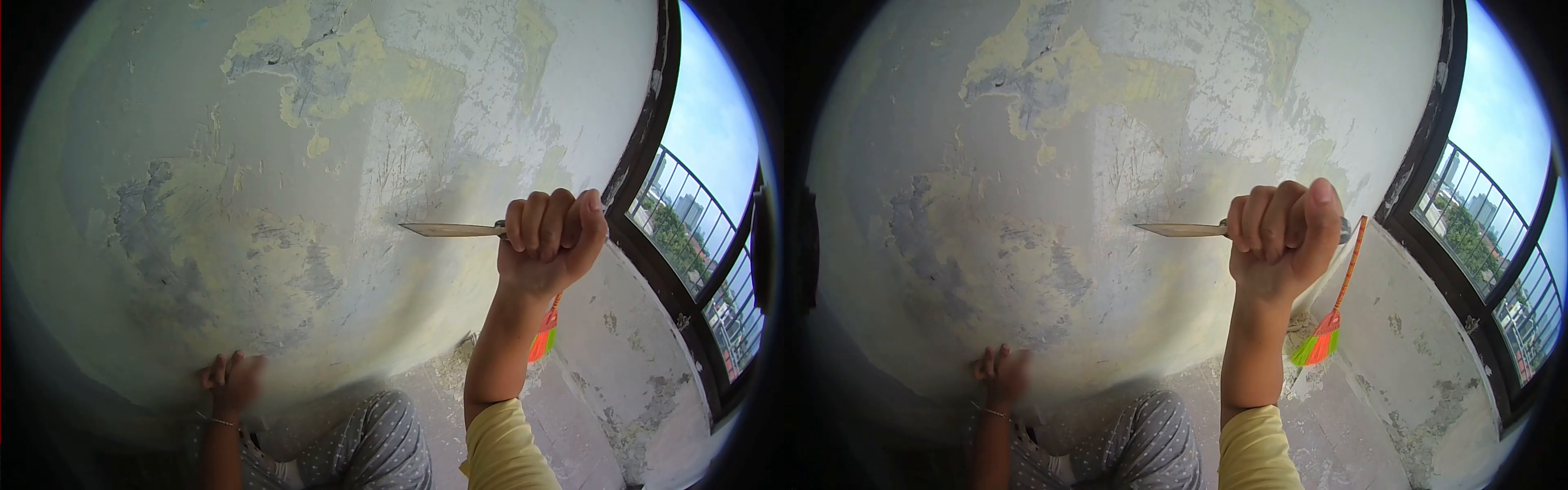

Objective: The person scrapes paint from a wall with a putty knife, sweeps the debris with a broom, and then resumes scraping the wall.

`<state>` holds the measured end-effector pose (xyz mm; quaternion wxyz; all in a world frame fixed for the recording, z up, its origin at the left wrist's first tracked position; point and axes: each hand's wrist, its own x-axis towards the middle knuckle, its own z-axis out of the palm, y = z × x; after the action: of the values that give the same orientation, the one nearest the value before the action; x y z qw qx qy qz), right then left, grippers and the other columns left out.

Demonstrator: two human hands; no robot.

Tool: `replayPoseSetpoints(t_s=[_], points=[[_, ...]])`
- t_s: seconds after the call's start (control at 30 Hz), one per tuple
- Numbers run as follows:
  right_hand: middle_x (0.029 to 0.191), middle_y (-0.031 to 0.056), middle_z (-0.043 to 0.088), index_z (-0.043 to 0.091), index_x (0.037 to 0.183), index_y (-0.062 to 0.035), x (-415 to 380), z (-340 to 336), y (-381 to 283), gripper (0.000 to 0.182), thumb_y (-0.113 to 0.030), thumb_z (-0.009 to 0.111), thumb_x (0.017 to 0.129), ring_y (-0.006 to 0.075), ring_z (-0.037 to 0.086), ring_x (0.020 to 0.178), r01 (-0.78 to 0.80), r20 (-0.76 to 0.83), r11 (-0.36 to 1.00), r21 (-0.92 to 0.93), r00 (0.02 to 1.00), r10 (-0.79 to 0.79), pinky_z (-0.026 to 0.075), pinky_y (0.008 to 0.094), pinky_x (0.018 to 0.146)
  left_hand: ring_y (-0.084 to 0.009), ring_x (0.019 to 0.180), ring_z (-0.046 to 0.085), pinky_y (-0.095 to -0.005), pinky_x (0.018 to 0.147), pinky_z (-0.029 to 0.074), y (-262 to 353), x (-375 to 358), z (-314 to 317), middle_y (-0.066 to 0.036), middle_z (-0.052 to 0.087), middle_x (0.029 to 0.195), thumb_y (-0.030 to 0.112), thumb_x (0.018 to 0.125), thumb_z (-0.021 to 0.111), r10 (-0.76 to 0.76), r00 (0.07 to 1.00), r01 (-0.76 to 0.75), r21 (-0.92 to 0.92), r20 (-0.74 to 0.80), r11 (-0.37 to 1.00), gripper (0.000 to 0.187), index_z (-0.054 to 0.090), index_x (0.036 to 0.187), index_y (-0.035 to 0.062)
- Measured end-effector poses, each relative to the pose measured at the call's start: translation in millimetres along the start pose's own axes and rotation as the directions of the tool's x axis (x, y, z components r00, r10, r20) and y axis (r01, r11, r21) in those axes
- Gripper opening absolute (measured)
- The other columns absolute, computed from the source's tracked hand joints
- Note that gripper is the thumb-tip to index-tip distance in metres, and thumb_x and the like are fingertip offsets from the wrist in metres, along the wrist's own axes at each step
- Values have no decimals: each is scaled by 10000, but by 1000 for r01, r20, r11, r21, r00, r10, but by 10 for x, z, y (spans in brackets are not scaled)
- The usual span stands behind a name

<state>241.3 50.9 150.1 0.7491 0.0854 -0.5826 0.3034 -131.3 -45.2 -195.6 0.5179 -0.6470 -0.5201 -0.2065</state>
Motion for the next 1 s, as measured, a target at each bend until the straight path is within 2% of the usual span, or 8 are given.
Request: replayPoseSetpoints(t_s=[0.1, 0.23, 0.33, 0.53, 0.63, 0.7, 0.83, 1.0], points=[[407, -24, 286, 254, 574, -167, 93, -112, -281, 434, -231, 362, 989, 75, 240, 329, 133, 34, 969, 206, 989, -143, 264, 218, 306, -260, 1373, 286, -490, 1034, 219, 22, -31, 32, 2, 369, 1478, 368, 904, 369, -40, 999, 40, 5, -13, 999, 446, 534, 1315, 422], [404, -25, 262, 248, 552, -169, -75, 93, 212, 460, -236, 447, 962, 90, 245, 330, -64, -111, 994, -84, 992, 54, 240, 254, 322, -262, 1372, 288, -491, 1031, 223, 28, -57, 20, 4, 370, 1477, 351, 881, 403, -37, 999, 37, 2, 4, 999, 461, 532, 1317, 422], [418, -24, 234, 242, 542, -171, -10, 36, 110, 479, -238, 446, 971, 75, 208, 351, -117, -109, 992, -45, 988, 111, 217, 237, 335, -263, 1371, 290, -493, 1029, 225, 16, -66, 33, 7, 372, 1475, 336, 859, 431, -47, 999, 47, 3, -5, 999, 480, 530, 1320, 422], [408, -20, 255, 247, 547, -158, 60, -50, -72, 470, -241, 480, 946, 96, 238, 339, 59, -220, 997, 53, 974, -46, 234, 267, 336, -263, 1370, 290, -488, 1028, 225, 14, -37, 28, 12, 385, 1461, 328, 855, 437, -46, 999, 46, -11, -4, 999, 472, 539, 1306, 422], [423, -3, 266, 330, 596, -128, -228, 249, 535, 420, -214, 556, 940, 106, 248, 348, -423, -80, 895, 141, 896, 437, 235, 283, 357, -254, 1368, 291, -477, 1029, 228, 19, -46, 16, 13, 388, 1455, 333, 855, 437, -33, 999, 33, 8, 2, 999, 467, 541, 1301, 425], [419, -5, 275, 306, 579, -136, -255, 221, 502, 434, -213, 523, 947, 102, 245, 342, -399, -99, 904, 151, 904, 415, 229, 278, 342, -245, 1367, 295, -467, 1036, 224, 9, -10, -2, 12, 393, 1450, 332, 861, 431, -36, 999, 35, 13, 2, 999, 461, 543, 1297, 426], [412, -8, 273, 268, 565, -148, -76, 38, 12, 434, -207, 451, 953, 89, 223, 332, 95, -88, 987, 128, 993, -84, 218, 262, 315, -242, 1373, 293, -462, 1039, 221, 21, -23, 3, 10, 385, 1458, 345, 883, 403, -53, 999, 53, 6, -5, 999, 444, 544, 1296, 429], [414, -15, 267, 240, 565, -159, -150, 135, 202, 446, -223, 397, 977, 90, 213, 336, 10, -95, 995, -103, 995, -20, 228, 257, 313, -245, 1387, 274, -469, 1038, 220, 22, -51, 54, 9, 362, 1481, 380, 914, 353, -48, 998, 49, 17, -30, 999, 430, 548, 1295, 419]])
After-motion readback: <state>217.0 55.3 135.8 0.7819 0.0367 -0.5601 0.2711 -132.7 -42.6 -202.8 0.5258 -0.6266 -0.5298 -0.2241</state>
